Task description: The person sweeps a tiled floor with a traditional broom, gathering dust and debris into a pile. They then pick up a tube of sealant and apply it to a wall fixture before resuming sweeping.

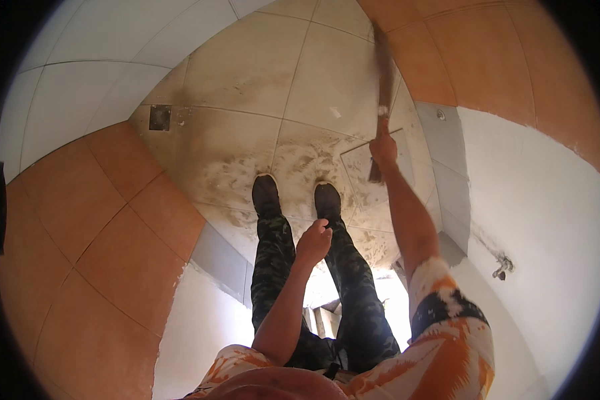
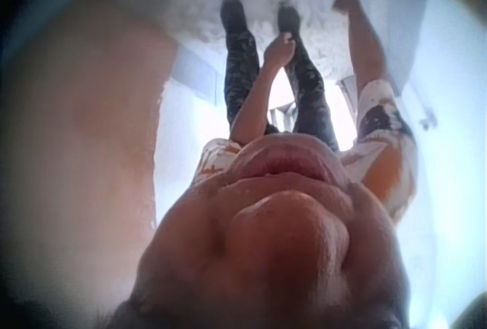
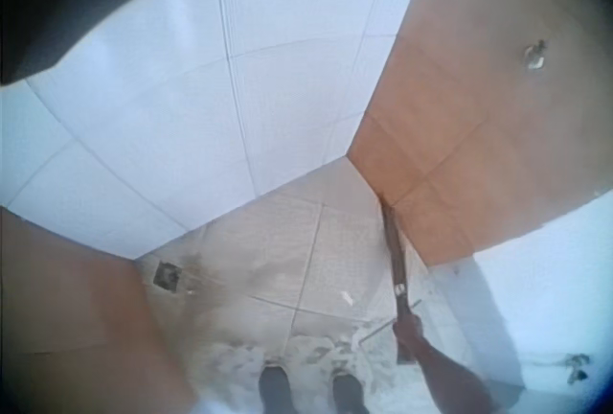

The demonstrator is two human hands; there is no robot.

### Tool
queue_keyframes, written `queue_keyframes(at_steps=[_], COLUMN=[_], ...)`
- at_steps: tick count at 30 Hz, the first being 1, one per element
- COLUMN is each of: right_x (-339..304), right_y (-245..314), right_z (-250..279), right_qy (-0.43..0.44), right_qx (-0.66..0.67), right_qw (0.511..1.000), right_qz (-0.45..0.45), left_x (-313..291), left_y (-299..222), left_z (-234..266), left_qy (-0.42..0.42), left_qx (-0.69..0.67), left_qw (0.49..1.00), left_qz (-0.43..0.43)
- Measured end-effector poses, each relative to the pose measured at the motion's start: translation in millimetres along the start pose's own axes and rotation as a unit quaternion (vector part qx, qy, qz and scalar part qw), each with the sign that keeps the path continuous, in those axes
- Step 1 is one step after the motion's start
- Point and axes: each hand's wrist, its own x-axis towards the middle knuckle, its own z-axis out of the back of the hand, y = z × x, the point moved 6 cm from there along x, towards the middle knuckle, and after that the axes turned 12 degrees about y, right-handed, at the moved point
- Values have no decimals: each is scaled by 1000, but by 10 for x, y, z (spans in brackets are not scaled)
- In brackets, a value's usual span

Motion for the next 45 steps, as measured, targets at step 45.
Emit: queue_keyframes(at_steps=[45], right_x=[-2104], right_y=[-111], right_z=[-144], right_qy=[41], right_qx=[492], right_qw=[861], right_qz=[-126], left_x=[317], left_y=[219], left_z=[-144], left_qy=[-84], left_qx=[140], left_qw=[986], left_qz=[14])
